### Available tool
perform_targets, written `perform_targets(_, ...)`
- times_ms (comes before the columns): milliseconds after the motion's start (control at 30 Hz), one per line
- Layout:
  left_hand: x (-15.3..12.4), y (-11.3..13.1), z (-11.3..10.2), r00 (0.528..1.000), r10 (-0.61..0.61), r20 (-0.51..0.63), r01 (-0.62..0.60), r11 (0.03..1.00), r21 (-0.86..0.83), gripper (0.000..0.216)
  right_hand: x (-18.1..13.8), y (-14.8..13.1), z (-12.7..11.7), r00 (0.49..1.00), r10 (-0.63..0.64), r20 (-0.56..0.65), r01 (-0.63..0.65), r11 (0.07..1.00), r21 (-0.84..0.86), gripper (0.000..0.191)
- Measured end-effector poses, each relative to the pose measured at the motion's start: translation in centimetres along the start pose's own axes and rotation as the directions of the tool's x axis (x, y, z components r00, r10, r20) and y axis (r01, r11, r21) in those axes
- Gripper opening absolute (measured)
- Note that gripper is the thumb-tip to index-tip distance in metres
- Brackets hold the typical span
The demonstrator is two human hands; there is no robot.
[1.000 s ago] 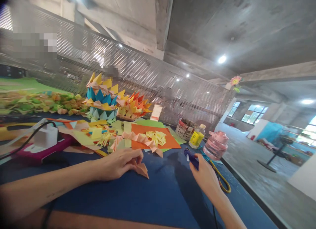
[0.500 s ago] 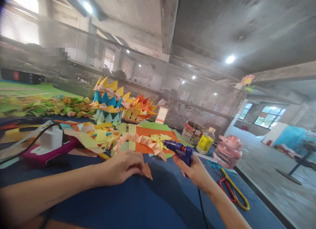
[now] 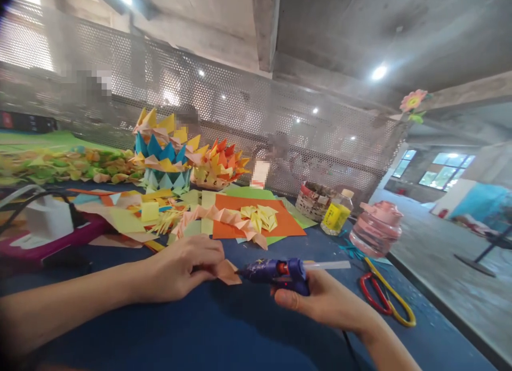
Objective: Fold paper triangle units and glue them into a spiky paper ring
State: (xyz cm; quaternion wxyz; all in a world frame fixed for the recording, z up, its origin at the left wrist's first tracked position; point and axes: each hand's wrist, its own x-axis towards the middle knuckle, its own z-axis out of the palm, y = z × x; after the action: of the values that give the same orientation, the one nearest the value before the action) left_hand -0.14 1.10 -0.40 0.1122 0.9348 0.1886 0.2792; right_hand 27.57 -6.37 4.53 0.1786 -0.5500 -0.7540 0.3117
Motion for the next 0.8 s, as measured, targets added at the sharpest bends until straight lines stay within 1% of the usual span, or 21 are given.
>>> perform_targets(67, 0.0, 0.2, -0.1, 1.000, 0.012, -0.001, -0.012, 1.000, 0.016, 0.017, 0.1, -0.5, 0.5, 1.000, -0.029, 0.002, 0.029, 0.998, -0.048, 0.037)
perform_targets(200, 0.0, 0.4, -0.2, 0.999, 0.039, 0.007, -0.039, 0.998, 0.045, 0.019, 0.2, -0.9, 1.5, 0.992, -0.107, -0.063, 0.094, 0.979, -0.179, 0.030)
perform_targets(300, -0.1, 0.5, -0.2, 0.999, 0.045, 0.014, -0.046, 0.997, 0.066, 0.019, 0.3, -0.8, 1.9, 0.983, -0.156, -0.092, 0.129, 0.959, -0.254, 0.029)
perform_targets(500, -0.1, 0.5, -0.3, 0.999, 0.039, 0.024, -0.040, 0.999, 0.032, 0.023, 0.3, -1.2, 2.4, 0.945, -0.295, -0.141, 0.227, 0.903, -0.366, 0.028)
perform_targets(633, 0.0, 0.5, -0.3, 0.999, 0.049, 0.016, -0.050, 0.999, 0.020, 0.020, 0.2, -1.0, 2.4, 0.953, -0.278, -0.123, 0.207, 0.889, -0.408, 0.029)
perform_targets(800, 0.1, 0.6, -0.2, 0.999, 0.053, 0.005, -0.053, 0.998, 0.023, 0.018, 0.1, -0.8, 2.1, 0.967, -0.231, -0.112, 0.165, 0.893, -0.418, 0.029)
